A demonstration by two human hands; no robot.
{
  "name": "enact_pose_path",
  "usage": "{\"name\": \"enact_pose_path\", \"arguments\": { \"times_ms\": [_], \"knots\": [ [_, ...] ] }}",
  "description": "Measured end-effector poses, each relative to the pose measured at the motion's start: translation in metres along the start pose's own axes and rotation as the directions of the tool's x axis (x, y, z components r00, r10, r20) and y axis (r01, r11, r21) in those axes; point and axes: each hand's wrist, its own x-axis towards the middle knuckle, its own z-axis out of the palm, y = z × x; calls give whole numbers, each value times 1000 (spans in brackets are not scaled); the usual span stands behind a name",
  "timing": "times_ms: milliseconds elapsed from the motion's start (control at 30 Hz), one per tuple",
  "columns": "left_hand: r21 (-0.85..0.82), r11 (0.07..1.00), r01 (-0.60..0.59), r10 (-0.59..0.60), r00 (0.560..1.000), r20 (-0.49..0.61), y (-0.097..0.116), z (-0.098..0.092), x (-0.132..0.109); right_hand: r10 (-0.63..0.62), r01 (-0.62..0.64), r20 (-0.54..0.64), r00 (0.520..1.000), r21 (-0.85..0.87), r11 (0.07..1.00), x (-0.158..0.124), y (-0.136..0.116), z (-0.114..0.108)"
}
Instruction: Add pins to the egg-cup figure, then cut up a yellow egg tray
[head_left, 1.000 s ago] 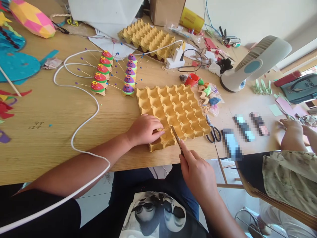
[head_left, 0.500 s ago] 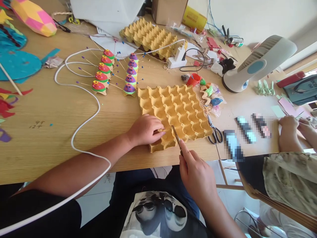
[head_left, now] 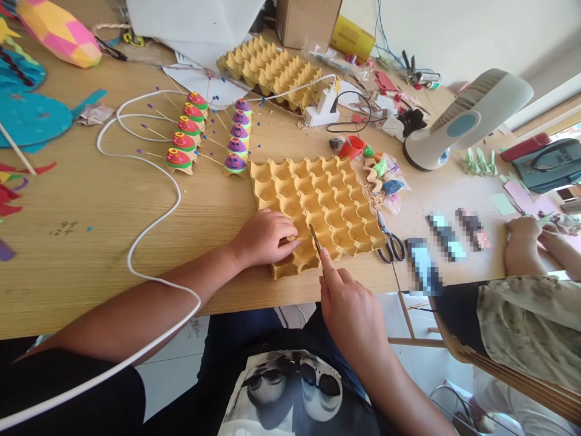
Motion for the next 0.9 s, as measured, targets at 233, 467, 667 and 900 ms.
{"name": "enact_pose_path", "arguments": {
  "times_ms": [233, 467, 667, 900],
  "knots": [
    [-8, 1000, -6, 6, 1000, 8, 0, -1, 1, 0, 0, 25, 1000, -2, 1000, -1, 2, 3],
    [5, 1000, 5, -5, 1000, 2, 1, -1, 1, 16, -16, 37, 999, -2, 1000, 5, 2, -1],
    [-21, 1000, -7, 8, 1000, 11, -1, -1, 1, 5, -4, 36, 999, -23, 1000, 1, 2, -4],
    [-4, 1000, -11, 11, 1000, 8, 0, -2, 1, 8, -7, 32, 999, -28, 1000, 9, 1, -4]
  ]
}}
